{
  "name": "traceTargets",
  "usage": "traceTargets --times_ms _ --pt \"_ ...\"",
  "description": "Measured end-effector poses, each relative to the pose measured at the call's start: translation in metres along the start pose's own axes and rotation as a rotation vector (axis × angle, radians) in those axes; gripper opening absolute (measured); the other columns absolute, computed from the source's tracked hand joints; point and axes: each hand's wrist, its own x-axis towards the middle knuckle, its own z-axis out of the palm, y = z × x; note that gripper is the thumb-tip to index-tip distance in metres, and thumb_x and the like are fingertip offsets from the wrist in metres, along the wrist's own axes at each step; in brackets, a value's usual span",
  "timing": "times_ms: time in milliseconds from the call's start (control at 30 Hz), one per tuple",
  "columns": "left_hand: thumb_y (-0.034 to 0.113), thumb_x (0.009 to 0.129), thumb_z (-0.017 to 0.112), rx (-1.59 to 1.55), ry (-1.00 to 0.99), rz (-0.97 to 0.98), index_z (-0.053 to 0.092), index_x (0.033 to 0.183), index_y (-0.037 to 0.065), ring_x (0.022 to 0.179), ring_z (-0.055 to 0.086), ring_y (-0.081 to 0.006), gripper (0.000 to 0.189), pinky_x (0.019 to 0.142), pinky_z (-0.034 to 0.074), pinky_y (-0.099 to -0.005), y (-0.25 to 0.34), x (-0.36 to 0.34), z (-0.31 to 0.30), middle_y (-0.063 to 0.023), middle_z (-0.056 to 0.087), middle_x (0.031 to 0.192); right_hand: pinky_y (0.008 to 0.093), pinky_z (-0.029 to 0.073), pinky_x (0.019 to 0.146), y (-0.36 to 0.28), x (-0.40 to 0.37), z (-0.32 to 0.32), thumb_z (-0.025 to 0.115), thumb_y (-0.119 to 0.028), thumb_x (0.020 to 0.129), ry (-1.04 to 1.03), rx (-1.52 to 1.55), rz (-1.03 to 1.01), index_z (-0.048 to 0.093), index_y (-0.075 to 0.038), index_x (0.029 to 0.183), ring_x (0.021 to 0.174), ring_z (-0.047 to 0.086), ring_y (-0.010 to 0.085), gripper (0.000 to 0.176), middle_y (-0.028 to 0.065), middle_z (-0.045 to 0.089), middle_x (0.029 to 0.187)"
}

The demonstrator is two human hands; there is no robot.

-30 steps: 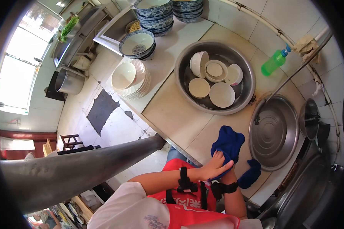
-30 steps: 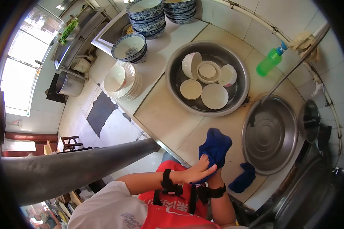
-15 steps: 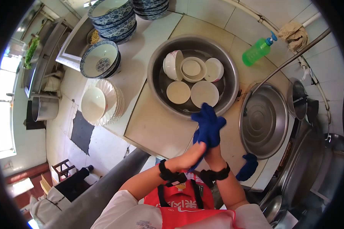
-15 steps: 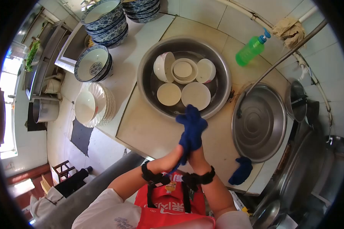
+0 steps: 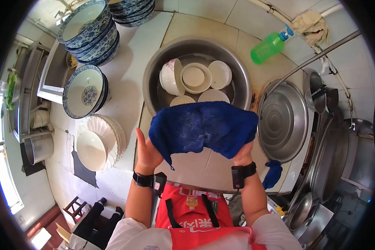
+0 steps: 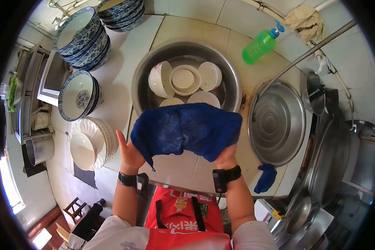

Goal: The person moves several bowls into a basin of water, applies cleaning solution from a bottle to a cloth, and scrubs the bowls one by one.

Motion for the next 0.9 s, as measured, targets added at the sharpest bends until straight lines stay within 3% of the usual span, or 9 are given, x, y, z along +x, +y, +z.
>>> traceTargets --times_ms 133,200,333,433,533,600,633,700,900 --pt "0.069 0.091 0.024 0.048 -0.013 -0.023 0.026 0.145 0.0 0.135 0.035 -0.0278 0.088 0.112 0.027 -0.0415 0.009 0.012 -0.017 -0.0149 0.035 0.147 0.042 0.033 0.109 -0.023 -0.027 -0.011 0.031 -0.047 0.1 0.164 -0.192 -0.118 0.039 -0.005 0.138 0.128 0.042 0.0316 0.057 0.0132 0.042 0.142" --pt "0.06 0.096 0.03 0.25 0.111 -0.091 0.034 0.141 -0.002 0.129 0.043 -0.0239 0.077 0.109 0.03 -0.0368 0.011 0.021 -0.021 -0.0147 0.046 0.139 0.0419 0.036 0.108 -0.032 -0.041 -0.006 0.037 -0.042 0.099 0.303 -0.703 -0.227 0.036 -0.005 0.14 0.126 0.044 0.0299 0.056 0.0114 0.043 0.141" --pt "0.051 0.097 0.041 0.594 0.229 -0.157 0.047 0.131 -0.001 0.113 0.055 -0.0207 0.063 0.099 0.04 -0.0351 0.01 0.057 -0.015 -0.0127 0.059 0.123 0.0417 0.037 0.107 -0.047 -0.045 0.016 0.038 -0.043 0.098 0.09 -0.479 -0.218 0.037 -0.005 0.14 0.126 0.045 0.0301 0.057 0.0113 0.043 0.142" --pt "0.037 0.089 0.06 1.417 0.384 -0.118 0.058 0.115 0.002 0.085 0.063 -0.0242 0.043 0.077 0.05 -0.0386 0.011 0.088 -0.007 -0.0108 0.066 0.1 0.0416 0.038 0.107 -0.062 -0.047 0.027 0.039 -0.044 0.098 -0.045 -0.329 -0.213 0.037 -0.004 0.14 0.126 0.045 0.0303 0.058 0.0113 0.042 0.142" --pt "0.034 0.083 0.065 2.037 0.345 0.04 0.057 0.114 0.0 0.089 0.065 -0.0294 0.047 0.076 0.052 -0.0388 0.003 0.124 -0.031 -0.0194 0.066 0.1 0.0421 0.036 0.108 -0.076 -0.05 0.025 0.04 -0.044 0.098 0.017 -0.415 -0.3 0.038 -0.005 0.14 0.127 0.045 0.0303 0.057 0.0102 0.042 0.143" --pt "0.029 0.082 0.064 2.191 0.353 -0.089 0.059 0.112 0.0 0.091 0.065 -0.0318 0.042 0.077 0.053 -0.0403 -0.002 0.149 -0.038 -0.0207 0.066 0.099 0.0449 0.033 0.109 -0.085 -0.05 0.021 0.036 -0.048 0.098 0.436 -0.712 -0.53 0.037 -0.007 0.141 0.128 0.043 0.0329 0.06 0.0122 0.04 0.144" --pt "0.024 0.082 0.062 2.339 0.362 -0.229 0.06 0.111 0.0 0.093 0.065 -0.0341 0.038 0.078 0.053 -0.0418 -0.005 0.16 -0.043 -0.022 0.066 0.098 0.0449 0.033 0.109 -0.093 -0.05 0.015 0.036 -0.048 0.098 0.437 -0.711 -0.532 0.037 -0.007 0.141 0.128 0.043 0.0329 0.06 0.0122 0.04 0.144" --pt "0.019 0.082 0.059 2.334 0.369 -0.313 0.062 0.108 0.0 0.095 0.065 -0.0338 0.033 0.08 0.053 -0.0415 -0.008 0.175 -0.059 -0.0221 0.067 0.099 0.0449 0.032 0.11 -0.103 -0.049 0.008 0.036 -0.047 0.098 0.0 -0.297 -0.368 0.037 -0.007 0.141 0.129 0.042 0.0322 0.059 0.0115 0.04 0.145" --pt "0.009 0.081 0.052 2.251 0.502 -0.497 0.069 0.102 0.002 0.101 0.064 -0.0333 0.028 0.084 0.052 -0.0405 -0.01 0.204 -0.094 -0.0203 0.066 0.107 0.0442 0.031 0.111 -0.11 -0.053 0.005 0.035 -0.046 0.099 0.01 -0.382 -0.4 0.037 -0.007 0.141 0.13 0.041 0.0317 0.057 0.0109 0.04 0.145"
